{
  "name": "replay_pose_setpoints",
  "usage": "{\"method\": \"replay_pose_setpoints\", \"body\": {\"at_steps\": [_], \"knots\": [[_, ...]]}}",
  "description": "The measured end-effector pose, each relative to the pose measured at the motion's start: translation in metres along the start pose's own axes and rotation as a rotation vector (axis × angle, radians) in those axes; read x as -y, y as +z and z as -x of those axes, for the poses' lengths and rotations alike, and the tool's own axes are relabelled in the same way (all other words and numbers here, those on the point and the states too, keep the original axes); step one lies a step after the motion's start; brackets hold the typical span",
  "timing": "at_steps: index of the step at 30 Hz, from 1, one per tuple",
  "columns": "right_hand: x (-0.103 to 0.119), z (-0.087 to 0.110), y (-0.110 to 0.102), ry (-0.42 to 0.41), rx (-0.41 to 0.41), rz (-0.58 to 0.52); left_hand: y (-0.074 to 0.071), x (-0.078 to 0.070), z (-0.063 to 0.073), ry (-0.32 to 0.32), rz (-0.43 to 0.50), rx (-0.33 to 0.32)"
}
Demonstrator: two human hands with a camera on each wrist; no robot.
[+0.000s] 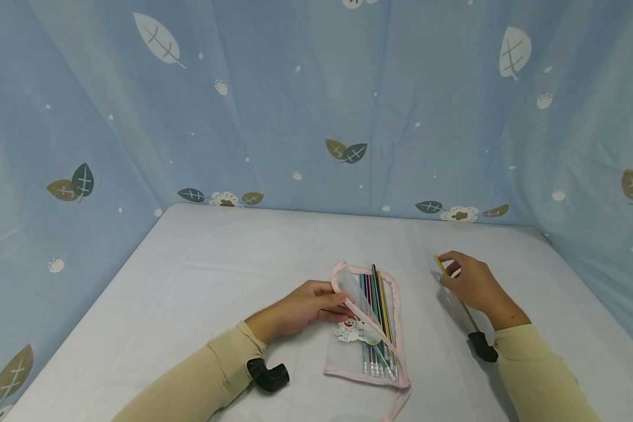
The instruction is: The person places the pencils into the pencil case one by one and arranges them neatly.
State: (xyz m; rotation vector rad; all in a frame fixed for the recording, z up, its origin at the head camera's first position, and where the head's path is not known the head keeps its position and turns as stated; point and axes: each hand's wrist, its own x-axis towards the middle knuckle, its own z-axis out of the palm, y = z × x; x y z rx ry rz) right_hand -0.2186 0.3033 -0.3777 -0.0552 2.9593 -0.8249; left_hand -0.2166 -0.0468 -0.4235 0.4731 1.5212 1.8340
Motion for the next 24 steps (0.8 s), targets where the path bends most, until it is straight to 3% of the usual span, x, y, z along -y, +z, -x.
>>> {"method": "replay_pose_setpoints", "body": {"at_steps": [11,24], "knots": [[0.003,-0.001,0.001,-0.079,-0.146,0.014,0.000,0.000,0.000,-0.005,0.002,0.000],[0.014,0.003,-0.002,-0.172,-0.417,-0.044,0.000,-0.001,0.001,0.001,0.000,-0.005]]}}
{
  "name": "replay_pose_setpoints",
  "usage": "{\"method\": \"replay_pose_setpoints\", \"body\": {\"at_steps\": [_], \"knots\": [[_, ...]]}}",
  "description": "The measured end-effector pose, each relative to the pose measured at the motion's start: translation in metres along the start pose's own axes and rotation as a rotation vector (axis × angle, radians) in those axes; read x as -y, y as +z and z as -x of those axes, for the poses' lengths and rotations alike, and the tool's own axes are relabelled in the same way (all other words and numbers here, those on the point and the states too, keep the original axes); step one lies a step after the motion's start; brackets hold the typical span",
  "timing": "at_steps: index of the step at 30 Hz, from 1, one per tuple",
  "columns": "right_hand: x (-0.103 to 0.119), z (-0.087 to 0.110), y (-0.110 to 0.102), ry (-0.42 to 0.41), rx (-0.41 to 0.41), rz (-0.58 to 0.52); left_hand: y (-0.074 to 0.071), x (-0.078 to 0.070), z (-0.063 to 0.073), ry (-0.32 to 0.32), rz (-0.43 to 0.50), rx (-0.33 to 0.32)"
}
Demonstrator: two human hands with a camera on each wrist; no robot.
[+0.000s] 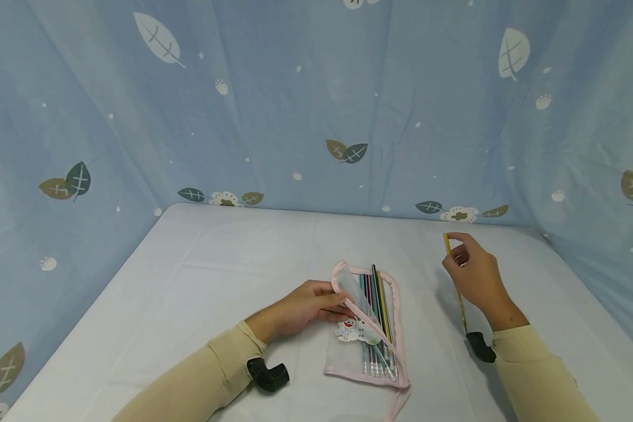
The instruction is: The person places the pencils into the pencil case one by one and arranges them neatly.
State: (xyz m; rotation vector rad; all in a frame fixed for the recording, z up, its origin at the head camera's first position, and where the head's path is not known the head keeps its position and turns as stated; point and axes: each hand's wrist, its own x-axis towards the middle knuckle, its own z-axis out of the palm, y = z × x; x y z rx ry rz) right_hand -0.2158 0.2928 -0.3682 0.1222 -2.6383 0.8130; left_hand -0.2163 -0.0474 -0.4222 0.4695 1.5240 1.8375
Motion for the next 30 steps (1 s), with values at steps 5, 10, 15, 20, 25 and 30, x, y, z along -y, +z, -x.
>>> {"method": "replay_pose_setpoints", "body": {"at_steps": [5,10,15,20,25,30], "knots": [[0.002,-0.001,0.001,0.017,-0.055,-0.013,-0.001,0.002,-0.001,-0.001,-0.001,-0.004],[0.003,0.000,0.003,0.036,-0.068,-0.037,-0.001,0.003,-0.001,-0.001,-0.005,-0.001],[0.009,0.002,0.006,0.073,0.003,-0.175,-0.002,0.003,-0.002,-0.001,-0.010,0.002],[0.020,0.004,0.011,0.133,0.124,-0.324,-0.003,0.004,-0.002,0.001,-0.005,0.009],[0.031,0.007,0.018,0.169,0.208,-0.470,-0.003,0.004,-0.002,0.015,0.003,0.018],[0.039,0.010,0.025,0.200,0.266,-0.538,-0.002,0.003,-0.002,0.030,0.012,0.021]]}}
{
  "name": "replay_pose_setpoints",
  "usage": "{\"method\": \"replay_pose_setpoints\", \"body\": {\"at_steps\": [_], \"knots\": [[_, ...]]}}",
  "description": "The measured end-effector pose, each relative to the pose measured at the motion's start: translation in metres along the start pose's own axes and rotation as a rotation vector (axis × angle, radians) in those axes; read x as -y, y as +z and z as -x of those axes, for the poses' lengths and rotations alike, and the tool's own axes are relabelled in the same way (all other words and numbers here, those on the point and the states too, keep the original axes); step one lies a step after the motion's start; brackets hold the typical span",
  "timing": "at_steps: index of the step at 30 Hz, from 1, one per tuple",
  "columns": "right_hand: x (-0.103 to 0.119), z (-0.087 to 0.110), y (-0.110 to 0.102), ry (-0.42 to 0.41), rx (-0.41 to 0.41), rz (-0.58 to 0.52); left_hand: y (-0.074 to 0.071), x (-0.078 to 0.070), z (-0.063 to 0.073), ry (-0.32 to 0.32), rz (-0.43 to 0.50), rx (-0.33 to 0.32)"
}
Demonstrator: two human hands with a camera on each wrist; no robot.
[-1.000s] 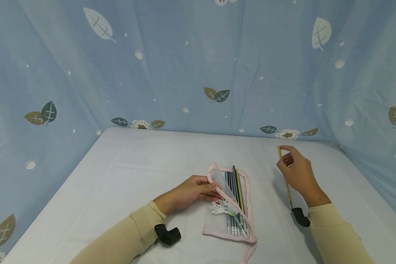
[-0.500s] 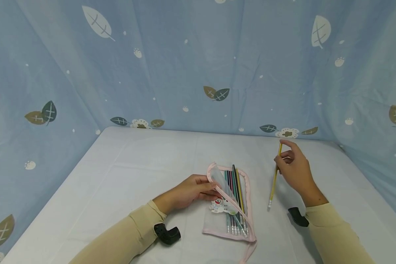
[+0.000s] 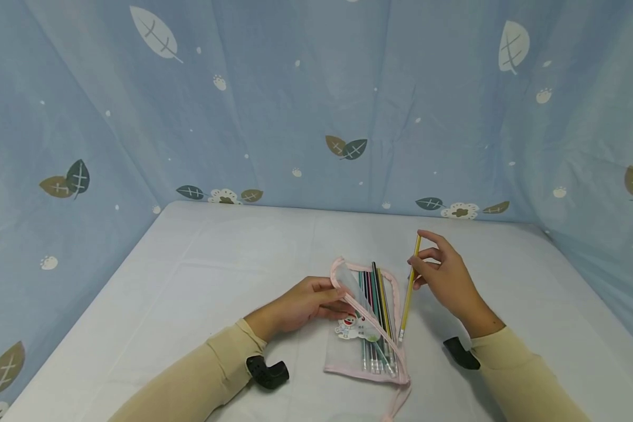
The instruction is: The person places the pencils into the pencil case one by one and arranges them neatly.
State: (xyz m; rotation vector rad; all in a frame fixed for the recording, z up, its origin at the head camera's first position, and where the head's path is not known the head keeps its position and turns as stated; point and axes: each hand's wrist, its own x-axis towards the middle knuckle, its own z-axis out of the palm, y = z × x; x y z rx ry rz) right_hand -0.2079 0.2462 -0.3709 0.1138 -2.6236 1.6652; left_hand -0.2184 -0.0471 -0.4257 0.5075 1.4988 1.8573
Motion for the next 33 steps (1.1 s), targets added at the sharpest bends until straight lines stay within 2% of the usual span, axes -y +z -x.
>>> {"method": "replay_pose_setpoints", "body": {"at_steps": [9,24,29,33], "knots": [[-0.003,-0.001,0.015,0.045,0.060,-0.047,0.000,0.000,-0.001,0.009,0.005,0.002],[-0.004,-0.002,0.024,0.069,0.165,-0.088,0.002,-0.004,0.000,-0.004,0.017,-0.009],[-0.007,-0.003,0.027,0.102,0.211,-0.062,0.003,-0.005,0.000,-0.004,0.019,-0.010],[-0.010,-0.005,0.027,0.105,0.244,0.002,0.003,-0.004,0.000,-0.003,0.023,-0.010]]}}
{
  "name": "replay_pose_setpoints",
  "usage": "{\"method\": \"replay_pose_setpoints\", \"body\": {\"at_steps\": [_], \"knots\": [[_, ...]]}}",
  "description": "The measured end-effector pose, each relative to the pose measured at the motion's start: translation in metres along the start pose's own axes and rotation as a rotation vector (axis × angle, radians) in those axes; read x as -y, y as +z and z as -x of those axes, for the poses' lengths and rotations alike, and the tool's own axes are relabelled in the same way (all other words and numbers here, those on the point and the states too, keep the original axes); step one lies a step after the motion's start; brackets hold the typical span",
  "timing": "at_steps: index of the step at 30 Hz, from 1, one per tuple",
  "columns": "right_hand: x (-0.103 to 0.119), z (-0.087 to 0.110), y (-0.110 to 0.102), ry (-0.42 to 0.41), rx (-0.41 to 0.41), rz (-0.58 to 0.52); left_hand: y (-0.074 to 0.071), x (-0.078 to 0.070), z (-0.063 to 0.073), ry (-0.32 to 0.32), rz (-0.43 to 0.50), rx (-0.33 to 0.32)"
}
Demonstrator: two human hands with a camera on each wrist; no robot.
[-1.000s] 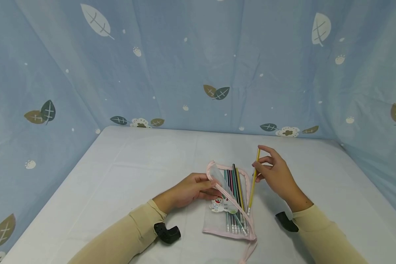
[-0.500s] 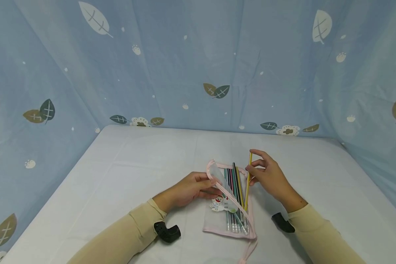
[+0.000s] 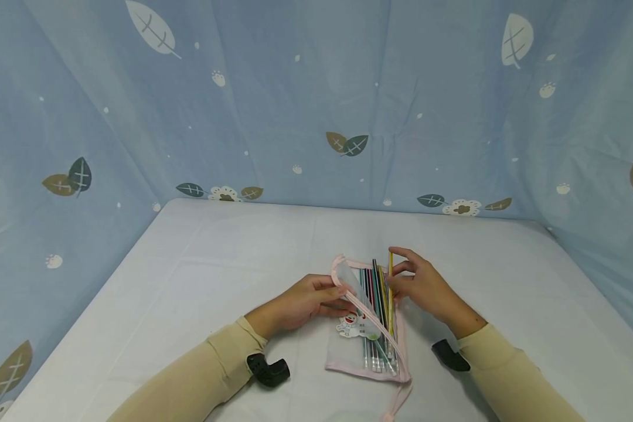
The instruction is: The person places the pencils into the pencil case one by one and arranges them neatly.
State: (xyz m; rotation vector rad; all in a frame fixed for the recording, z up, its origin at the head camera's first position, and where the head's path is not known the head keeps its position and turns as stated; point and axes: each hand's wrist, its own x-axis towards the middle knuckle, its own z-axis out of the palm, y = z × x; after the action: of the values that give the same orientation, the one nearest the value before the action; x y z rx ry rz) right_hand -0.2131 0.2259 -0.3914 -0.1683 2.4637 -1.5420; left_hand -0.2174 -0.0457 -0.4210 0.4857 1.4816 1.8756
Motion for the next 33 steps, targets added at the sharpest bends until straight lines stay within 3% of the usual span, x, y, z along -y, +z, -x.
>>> {"method": "replay_pose_setpoints", "body": {"at_steps": [7,17,27,33], "knots": [[-0.002,-0.001,-0.001,0.000,0.069,-0.005,0.001,-0.001,-0.002,0.009,-0.019,0.018],[-0.005,-0.005,0.003,0.008,0.122,0.044,0.018,-0.014,-0.016,-0.042,-0.114,-0.054],[-0.004,-0.012,0.010,0.038,0.158,0.108,0.028,-0.027,-0.027,-0.043,-0.303,-0.089],[0.002,-0.003,0.003,0.029,0.088,0.131,0.036,-0.032,-0.032,-0.036,-0.487,-0.124]]}}
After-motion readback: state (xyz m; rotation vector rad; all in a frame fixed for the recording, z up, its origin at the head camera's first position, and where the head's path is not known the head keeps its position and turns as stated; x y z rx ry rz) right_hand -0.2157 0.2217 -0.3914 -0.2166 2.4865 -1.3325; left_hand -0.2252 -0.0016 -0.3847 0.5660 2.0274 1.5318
